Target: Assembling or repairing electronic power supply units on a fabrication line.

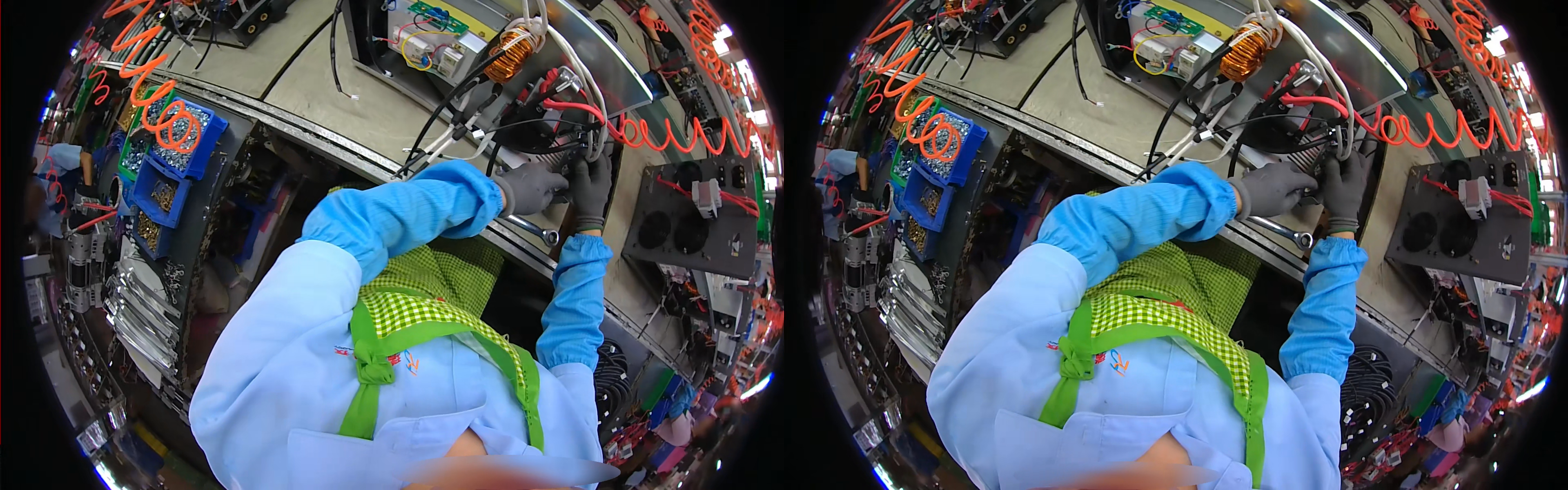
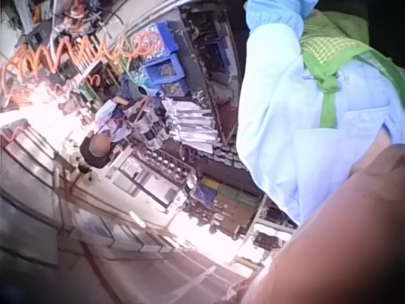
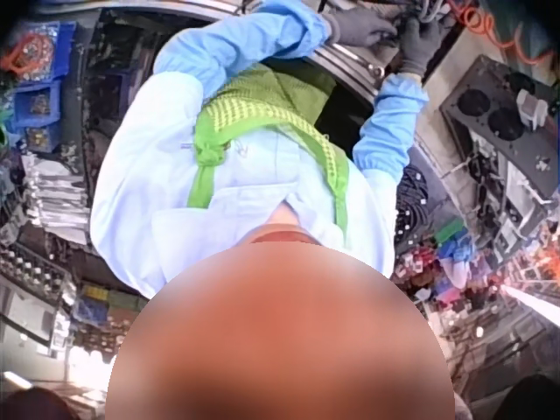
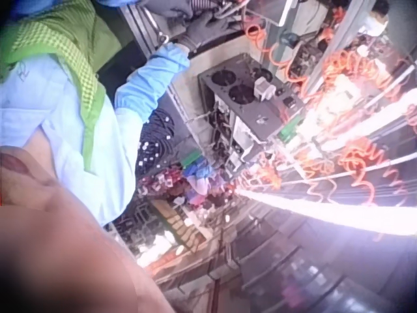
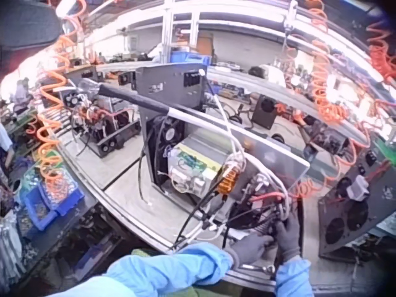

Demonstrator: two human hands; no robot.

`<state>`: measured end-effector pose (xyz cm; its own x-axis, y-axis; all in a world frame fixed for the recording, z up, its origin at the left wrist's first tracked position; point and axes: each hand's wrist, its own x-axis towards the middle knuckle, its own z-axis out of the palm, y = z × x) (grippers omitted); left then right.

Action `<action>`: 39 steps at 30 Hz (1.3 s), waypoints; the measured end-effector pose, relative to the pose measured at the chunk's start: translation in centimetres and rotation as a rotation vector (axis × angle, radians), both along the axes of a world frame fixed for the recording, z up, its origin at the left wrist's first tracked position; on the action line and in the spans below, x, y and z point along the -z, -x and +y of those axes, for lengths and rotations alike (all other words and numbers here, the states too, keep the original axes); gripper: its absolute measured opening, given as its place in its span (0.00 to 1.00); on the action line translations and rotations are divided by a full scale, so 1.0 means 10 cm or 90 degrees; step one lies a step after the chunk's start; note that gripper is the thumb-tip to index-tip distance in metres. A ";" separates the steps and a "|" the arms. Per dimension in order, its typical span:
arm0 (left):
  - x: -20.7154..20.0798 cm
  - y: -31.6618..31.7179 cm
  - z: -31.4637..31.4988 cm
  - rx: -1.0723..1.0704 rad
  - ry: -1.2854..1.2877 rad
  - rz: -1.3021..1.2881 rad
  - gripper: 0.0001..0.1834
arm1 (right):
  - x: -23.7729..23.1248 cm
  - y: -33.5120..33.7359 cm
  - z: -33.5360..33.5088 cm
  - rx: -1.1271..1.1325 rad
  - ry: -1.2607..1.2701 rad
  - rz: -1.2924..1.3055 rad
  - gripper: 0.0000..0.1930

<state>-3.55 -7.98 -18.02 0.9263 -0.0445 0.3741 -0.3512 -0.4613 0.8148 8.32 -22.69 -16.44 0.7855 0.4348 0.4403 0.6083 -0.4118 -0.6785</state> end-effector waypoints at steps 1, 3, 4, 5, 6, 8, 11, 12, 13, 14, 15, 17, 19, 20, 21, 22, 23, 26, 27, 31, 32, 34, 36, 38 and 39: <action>0.09 -0.09 -0.07 -0.001 0.005 0.002 0.15 | -0.02 0.00 0.01 -0.001 0.005 0.002 0.12; 0.29 -0.30 -0.17 -0.069 0.060 0.063 0.15 | -0.08 0.04 0.05 0.002 0.068 -0.072 0.12; 0.32 -0.38 -0.26 -0.131 0.039 0.098 0.13 | -0.02 0.00 -0.02 0.016 0.076 -0.110 0.12; 0.41 -0.48 -0.30 -0.130 0.042 0.102 0.13 | -0.03 0.02 0.02 0.016 0.079 -0.106 0.12; 0.51 -0.57 -0.31 -0.138 -0.179 0.116 0.12 | -0.05 0.05 0.06 0.018 0.066 -0.107 0.12; 0.50 -0.74 -0.28 -0.031 -0.413 0.203 0.13 | -0.06 0.08 0.04 0.031 0.057 -0.104 0.12; 0.56 -0.79 -0.34 -0.074 -0.348 0.195 0.13 | -0.06 0.06 0.04 0.023 0.029 -0.055 0.12; 0.70 -0.86 -0.36 -0.087 -0.330 0.172 0.14 | -0.05 0.05 0.04 0.020 0.024 -0.053 0.12; 0.72 -0.87 -0.37 -0.083 -0.331 0.174 0.14 | -0.02 0.06 0.02 0.024 0.019 -0.047 0.13; 0.74 -0.87 -0.37 -0.092 -0.314 0.151 0.15 | 0.00 0.06 0.01 0.028 0.018 -0.044 0.13; 0.76 -0.88 -0.37 -0.103 -0.296 0.127 0.15 | 0.01 0.04 0.01 0.032 0.003 -0.030 0.13; 0.75 -0.91 -0.35 -0.128 -0.238 0.164 0.15 | -0.02 0.06 0.03 0.037 -0.010 -0.014 0.13; 0.73 -0.91 -0.34 -0.154 -0.178 0.199 0.15 | -0.04 0.09 0.05 0.037 -0.004 -0.003 0.13; 0.72 -0.92 -0.34 -0.145 -0.160 0.210 0.15 | -0.04 0.09 0.04 0.037 -0.003 -0.003 0.13; 0.70 -0.93 -0.33 -0.137 -0.141 0.222 0.15 | -0.04 0.08 0.03 0.038 0.005 0.000 0.14; 0.69 -0.93 -0.31 -0.128 -0.124 0.234 0.16 | -0.04 0.08 0.04 0.039 0.012 0.003 0.14; 0.68 -0.93 -0.29 -0.119 -0.106 0.247 0.17 | -0.05 0.09 0.05 0.039 0.012 0.003 0.14; 0.65 -0.93 -0.25 -0.094 -0.054 0.283 0.20 | -0.04 0.10 0.04 0.060 0.023 0.019 0.15; 0.64 -0.93 -0.23 -0.086 -0.037 0.295 0.21 | -0.01 0.10 0.04 0.058 0.010 0.018 0.15; 0.66 -0.96 -0.24 -0.062 0.018 0.330 0.25 | -0.05 0.14 0.06 0.067 0.002 -0.002 0.15; 0.67 -0.99 -0.26 -0.116 0.123 0.309 0.25 | -0.07 0.14 0.06 0.064 0.003 -0.001 0.15; 0.71 -1.03 -0.28 -0.169 0.227 0.288 0.26 | -0.08 0.15 0.06 0.062 0.001 0.017 0.15; 0.77 -1.06 -0.29 -0.064 0.179 0.322 0.25 | -0.07 0.14 0.04 0.071 -0.006 0.021 0.15; 0.95 -1.13 -0.24 -0.108 0.191 0.311 0.24 | -0.10 0.14 0.16 0.054 -0.014 0.022 0.14; 1.04 -1.17 -0.19 -0.144 0.201 0.301 0.23 | -0.13 0.15 0.25 0.042 -0.012 0.011 0.14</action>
<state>8.11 -9.86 -28.46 0.9687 0.2193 -0.1163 0.1599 -0.1930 0.9681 6.80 -20.23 -15.18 0.8201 0.3732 0.4338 0.5678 -0.4374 -0.6973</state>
